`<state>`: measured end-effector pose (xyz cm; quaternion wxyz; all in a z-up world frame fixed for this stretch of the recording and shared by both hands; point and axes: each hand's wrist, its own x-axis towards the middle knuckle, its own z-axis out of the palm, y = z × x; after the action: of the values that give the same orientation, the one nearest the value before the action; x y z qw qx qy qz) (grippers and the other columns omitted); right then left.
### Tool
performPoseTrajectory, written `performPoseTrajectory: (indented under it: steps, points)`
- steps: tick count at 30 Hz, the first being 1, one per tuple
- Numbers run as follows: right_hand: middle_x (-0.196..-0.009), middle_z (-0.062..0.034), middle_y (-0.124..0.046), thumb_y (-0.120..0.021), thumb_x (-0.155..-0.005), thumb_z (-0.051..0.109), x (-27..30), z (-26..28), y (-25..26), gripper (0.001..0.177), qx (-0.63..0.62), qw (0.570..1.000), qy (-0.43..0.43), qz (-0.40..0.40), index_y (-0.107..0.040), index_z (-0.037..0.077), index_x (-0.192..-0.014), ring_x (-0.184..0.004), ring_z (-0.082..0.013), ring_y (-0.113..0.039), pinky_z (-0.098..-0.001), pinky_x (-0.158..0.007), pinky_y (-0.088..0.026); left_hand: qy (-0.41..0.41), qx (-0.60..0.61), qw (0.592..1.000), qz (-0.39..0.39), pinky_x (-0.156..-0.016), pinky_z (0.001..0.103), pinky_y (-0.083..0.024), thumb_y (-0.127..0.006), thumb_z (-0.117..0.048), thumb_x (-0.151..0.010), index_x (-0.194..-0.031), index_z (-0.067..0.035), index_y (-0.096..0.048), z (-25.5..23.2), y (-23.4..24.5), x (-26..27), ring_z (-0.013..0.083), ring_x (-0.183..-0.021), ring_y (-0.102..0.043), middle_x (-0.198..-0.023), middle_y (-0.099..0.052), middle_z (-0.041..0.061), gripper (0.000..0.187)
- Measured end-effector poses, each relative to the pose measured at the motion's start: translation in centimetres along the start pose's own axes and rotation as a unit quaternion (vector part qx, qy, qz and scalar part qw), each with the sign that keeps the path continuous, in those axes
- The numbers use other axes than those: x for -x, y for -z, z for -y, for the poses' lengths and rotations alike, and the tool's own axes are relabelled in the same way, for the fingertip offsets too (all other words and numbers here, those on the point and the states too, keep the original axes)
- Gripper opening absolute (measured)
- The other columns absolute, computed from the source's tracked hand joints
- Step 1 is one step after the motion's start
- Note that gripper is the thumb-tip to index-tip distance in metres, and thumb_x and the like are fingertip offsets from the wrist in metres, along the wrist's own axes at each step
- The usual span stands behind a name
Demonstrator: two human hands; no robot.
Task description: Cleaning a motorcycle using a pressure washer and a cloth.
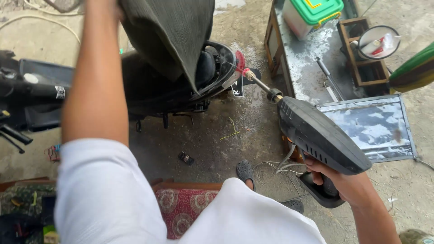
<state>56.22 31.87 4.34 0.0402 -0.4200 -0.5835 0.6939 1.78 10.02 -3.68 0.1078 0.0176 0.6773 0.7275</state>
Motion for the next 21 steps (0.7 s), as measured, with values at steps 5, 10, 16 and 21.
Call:
performPoseTrajectory:
  steps: [5,10,16,21]
  points:
    - [-0.078,-0.0145,-0.066,-0.070,-0.079,-0.007,0.1,-1.0,2.3,0.020,-0.055,0.998,0.014,-0.024,-0.066,-0.005,-0.098,-0.054,-0.0198,-0.060,-0.0331,-0.044,-0.048,0.032,0.047,0.998,0.021,-0.085,0.058,-0.062,-0.076,-0.022,-0.093,-0.131,-0.001,-0.056,-4.3,-5.4,-4.8,0.0367,-0.102,-0.077,-0.120,-0.074,0.019,0.048]
    - [-0.077,-0.0176,-0.066,-0.071,-0.079,-0.007,-0.1,-1.5,4.1,0.019,-0.034,0.998,-0.006,-0.058,-0.066,-0.008,-0.098,-0.054,-0.0230,-0.059,-0.0354,-0.044,-0.048,0.055,0.090,0.994,0.014,-0.085,0.059,-0.062,-0.077,-0.023,-0.092,-0.133,-0.001,-0.056,-6.9,-3.1,-10.1,0.0367,-0.102,-0.078,-0.121,-0.074,0.019,0.051]
    - [-0.078,-0.0159,-0.067,-0.072,-0.077,-0.006,-0.1,-0.2,4.0,0.023,-0.049,0.998,0.023,-0.020,-0.067,-0.006,-0.100,-0.054,-0.0223,-0.059,-0.0337,-0.045,-0.048,0.075,0.135,0.988,0.022,-0.084,0.060,-0.063,-0.078,-0.024,-0.091,-0.135,-0.001,-0.055,-5.2,-1.7,-14.5,0.0367,-0.102,-0.079,-0.123,-0.074,0.019,0.055]
    - [-0.078,-0.0153,-0.065,-0.071,-0.078,-0.006,-0.4,-1.4,2.1,0.023,-0.069,0.997,0.012,-0.037,-0.067,-0.006,-0.101,-0.056,-0.0223,-0.059,-0.0339,-0.045,-0.048,0.105,0.167,0.980,0.028,-0.084,0.060,-0.063,-0.079,-0.025,-0.090,-0.137,-0.002,-0.055,6.1,1.1,-24.3,0.0368,-0.103,-0.080,-0.124,-0.075,0.019,0.058]
